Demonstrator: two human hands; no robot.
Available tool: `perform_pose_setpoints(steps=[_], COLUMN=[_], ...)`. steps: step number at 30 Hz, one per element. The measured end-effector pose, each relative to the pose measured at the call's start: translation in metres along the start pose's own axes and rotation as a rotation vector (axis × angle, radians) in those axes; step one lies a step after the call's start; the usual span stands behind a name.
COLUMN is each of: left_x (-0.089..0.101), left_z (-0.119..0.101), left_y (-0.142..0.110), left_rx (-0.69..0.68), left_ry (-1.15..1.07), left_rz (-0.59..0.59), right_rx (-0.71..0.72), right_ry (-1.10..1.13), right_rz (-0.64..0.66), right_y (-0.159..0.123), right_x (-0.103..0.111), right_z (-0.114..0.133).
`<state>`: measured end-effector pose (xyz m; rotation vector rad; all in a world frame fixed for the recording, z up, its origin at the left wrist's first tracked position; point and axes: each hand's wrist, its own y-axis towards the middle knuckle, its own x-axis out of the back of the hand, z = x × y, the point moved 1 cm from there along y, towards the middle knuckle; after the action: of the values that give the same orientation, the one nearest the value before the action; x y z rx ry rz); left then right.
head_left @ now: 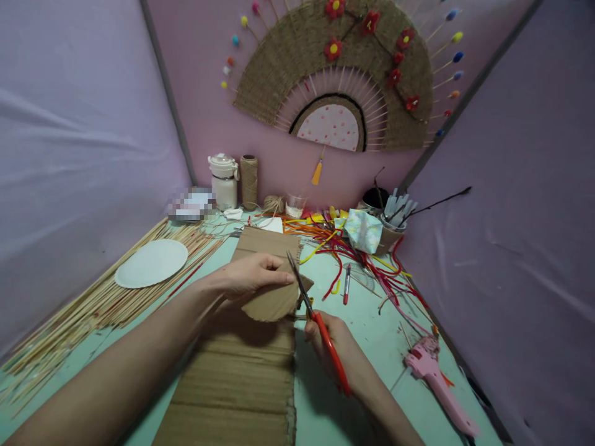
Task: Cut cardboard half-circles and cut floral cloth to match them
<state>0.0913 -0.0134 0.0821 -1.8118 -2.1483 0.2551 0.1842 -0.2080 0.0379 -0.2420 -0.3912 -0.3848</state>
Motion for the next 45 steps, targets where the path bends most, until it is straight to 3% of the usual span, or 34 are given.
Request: perform_pose_setpoints(steps=[4,10,14,21,25,31,39,45], left_x=[-0.003,-0.002,-0.001,-0.002,-0.002,-0.003,0.000,0.000], left_z=[-0.004,-0.001,-0.001,0.001,0.005,0.012,0.009,0.004], left_y=[-0.001,0.000,0.001,0.002,0.006,0.013,0.011,0.009], left_rx=[-0.004,-0.056,-0.059,-0.046,0.001,0.019,-0.078,-0.155], left_ry=[-0.027,0.169,0.181,0.140,0.061,-0.178,-0.009,0.128], left_rz=[-0.068,-0.039,-0.025,-0.006,-0.054,-0.055,-0.073,-0.096], right_rx=[-0.001,0.039,-0.035,-0.039,-0.032,-0.123,-0.034,-0.038], right_ry=[-0.030,-0.070,-0.053,-0.041,0.102,0.364,-0.115,-0.194], right_rz=[0.011,0.064,0.070,-0.032,-0.162,-0.147,-0.186,-0.197], right_y=[0.001,-0.002,-0.002,0.004,0.008,0.013,0.011,0.008], right_x=[0.001,0.001,0.002,0.001,0.003,0.002,0.006,0.007], right_z=[-0.001,0.003,0.007,-0.003,-0.012,-0.015,-0.011,-0.001])
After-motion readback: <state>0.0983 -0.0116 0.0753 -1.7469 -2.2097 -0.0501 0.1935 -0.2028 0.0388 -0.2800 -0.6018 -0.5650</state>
